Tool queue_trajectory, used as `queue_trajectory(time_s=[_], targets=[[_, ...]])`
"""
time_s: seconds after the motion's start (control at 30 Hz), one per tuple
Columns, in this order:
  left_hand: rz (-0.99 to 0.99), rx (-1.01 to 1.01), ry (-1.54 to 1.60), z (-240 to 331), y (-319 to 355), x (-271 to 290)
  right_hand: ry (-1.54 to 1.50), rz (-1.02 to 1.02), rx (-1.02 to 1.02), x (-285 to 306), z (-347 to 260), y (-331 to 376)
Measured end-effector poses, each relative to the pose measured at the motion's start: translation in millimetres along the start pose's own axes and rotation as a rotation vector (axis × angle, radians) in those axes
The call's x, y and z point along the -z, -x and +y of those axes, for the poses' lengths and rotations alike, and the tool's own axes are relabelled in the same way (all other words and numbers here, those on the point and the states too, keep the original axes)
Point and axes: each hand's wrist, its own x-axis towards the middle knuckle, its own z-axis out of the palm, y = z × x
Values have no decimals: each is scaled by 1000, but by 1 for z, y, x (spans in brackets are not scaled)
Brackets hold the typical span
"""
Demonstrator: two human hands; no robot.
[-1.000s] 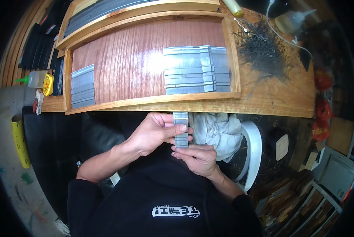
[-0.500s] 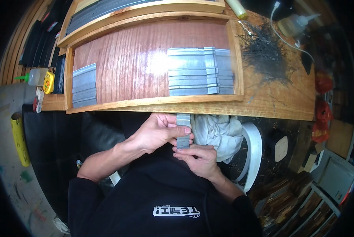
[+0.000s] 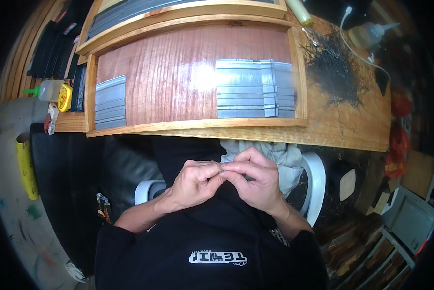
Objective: The person assembles small rectangular metal pieces by hand, aligning and joining them into a stack. They repeatedly pick up pieces from a wooden tray, fit them together, and place the assembled stack back into the tray.
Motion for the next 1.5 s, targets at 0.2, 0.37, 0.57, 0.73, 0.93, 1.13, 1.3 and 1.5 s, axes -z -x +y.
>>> queue_trajectory(time_s=[0.2,0.37,0.57,0.73,0.93,1.13,1.3,1.5], targets=[[106,-498,-168,29,-42,38,88,-48,298,23,-50,-47],[132,-408,-134,37,-63,36,75,-30,278,36,-48,-71],[93,-303,-73,41,-61,37,112,50,259,30,-48,-66],[-148,176,344,43,-20,28,-73,52,-5,10,-33,-20],[-246,672,788,-9,-27,27,-825,0,-654,-14,17,-1],[-202,620,738,-18,-33,26,-748,78,-618,-23,32,-8],[-216,752,702,-33,-13,20,-148,-54,-575,29,53,-2],[-144,867,808,-67,0,-6,606,-4,-410,46,66,23]])
